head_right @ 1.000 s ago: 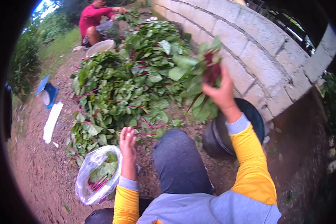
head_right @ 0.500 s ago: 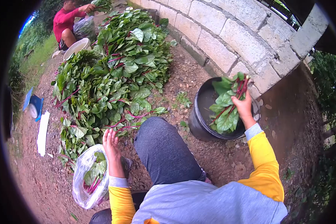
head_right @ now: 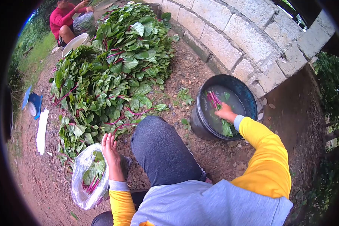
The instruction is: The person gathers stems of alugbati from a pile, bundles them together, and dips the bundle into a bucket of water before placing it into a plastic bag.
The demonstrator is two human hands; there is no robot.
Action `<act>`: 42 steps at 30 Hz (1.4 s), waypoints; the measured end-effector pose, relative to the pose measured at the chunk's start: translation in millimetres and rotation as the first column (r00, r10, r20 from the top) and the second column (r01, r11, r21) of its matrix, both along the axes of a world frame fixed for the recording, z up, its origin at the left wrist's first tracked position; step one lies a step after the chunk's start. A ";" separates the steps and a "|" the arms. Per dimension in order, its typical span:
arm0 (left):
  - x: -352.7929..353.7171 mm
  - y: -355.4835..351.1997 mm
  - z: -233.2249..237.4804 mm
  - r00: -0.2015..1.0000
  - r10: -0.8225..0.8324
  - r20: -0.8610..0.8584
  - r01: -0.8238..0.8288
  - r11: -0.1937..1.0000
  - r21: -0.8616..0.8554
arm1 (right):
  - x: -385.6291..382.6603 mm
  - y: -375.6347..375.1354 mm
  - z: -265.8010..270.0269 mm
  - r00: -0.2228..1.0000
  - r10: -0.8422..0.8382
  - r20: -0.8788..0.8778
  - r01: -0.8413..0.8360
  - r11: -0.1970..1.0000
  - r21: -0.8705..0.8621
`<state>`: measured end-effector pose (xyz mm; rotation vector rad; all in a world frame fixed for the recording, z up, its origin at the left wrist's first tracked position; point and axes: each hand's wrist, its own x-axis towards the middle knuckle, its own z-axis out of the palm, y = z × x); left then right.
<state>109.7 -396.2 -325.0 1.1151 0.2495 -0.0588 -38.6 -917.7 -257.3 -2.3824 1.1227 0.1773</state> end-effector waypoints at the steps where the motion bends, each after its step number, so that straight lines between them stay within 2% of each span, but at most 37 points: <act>1: -0.6 -0.3 0.2 1.000 -0.004 -0.005 0.004 1.000 0.005 | 1.4 -0.1 -5.1 1.000 0.022 0.020 -0.022 0.999 0.023; 4: -3.2 -0.4 0.7 1.000 -0.015 -0.021 0.015 1.000 0.018 | 10.7 -25.7 -44.3 0.983 0.084 -0.161 -0.075 0.995 0.060; 7: -4.4 -0.7 1.0 0.999 -0.018 -0.037 0.019 0.999 0.028 | 20.6 -35.9 -79.7 0.934 0.077 -0.348 -0.092 0.995 -0.025; 8: -4.0 -0.7 0.3 0.999 -0.016 -0.045 0.017 0.999 0.029 | 22.7 -50.2 -105.7 0.915 0.189 -0.358 -0.244 0.963 -0.115; 10: -3.5 -1.2 0.6 0.999 -0.014 -0.051 0.015 1.000 0.026 | 19.4 -81.6 -151.9 0.827 0.389 -0.407 -0.518 0.808 -0.281; 12: -2.9 -1.7 3.3 0.999 -0.013 -0.050 0.014 1.000 0.019 | 6.4 -58.9 -110.4 0.968 0.232 -0.092 -0.249 0.924 -0.290; 13: -2.0 -1.1 6.2 0.999 -0.012 -0.043 0.013 1.000 0.015 | 1.9 -40.1 -77.9 0.989 0.130 0.069 -0.108 0.960 -0.257; 16: 2.6 -2.8 11.0 1.000 -0.010 -0.024 0.010 1.000 -0.008 | 2.7 -9.5 -6.1 0.949 0.052 0.311 -0.064 0.998 0.029; 21: 6.9 -7.2 14.5 0.999 -0.025 0.023 0.026 0.998 -0.057 | -9.0 -4.8 39.8 0.683 -0.134 0.718 -0.058 0.970 0.236; 24: 7.1 -7.4 20.9 0.998 -0.027 0.050 0.030 0.998 -0.061 | -14.2 -3.2 66.4 0.567 -0.193 0.801 -0.060 0.960 0.274; 26: 7.1 -5.5 23.9 0.997 -0.017 0.074 0.022 0.998 -0.067 | -16.2 -12.9 76.2 0.553 -0.168 0.816 -0.050 0.971 0.234; 29: 6.4 1.2 26.1 0.996 0.008 0.091 0.000 0.996 -0.088 | -13.9 -9.9 99.3 0.467 -0.234 0.853 -0.080 0.949 0.304; 35: 4.9 10.8 22.0 0.995 0.029 0.098 -0.017 0.993 -0.118 | -6.9 -31.1 122.8 0.345 -0.188 0.919 -0.122 0.962 0.243; 42: 4.0 7.7 28.8 0.995 0.026 0.091 -0.017 0.995 -0.100 | -6.0 -38.9 151.3 0.291 -0.065 0.955 -0.071 0.993 0.090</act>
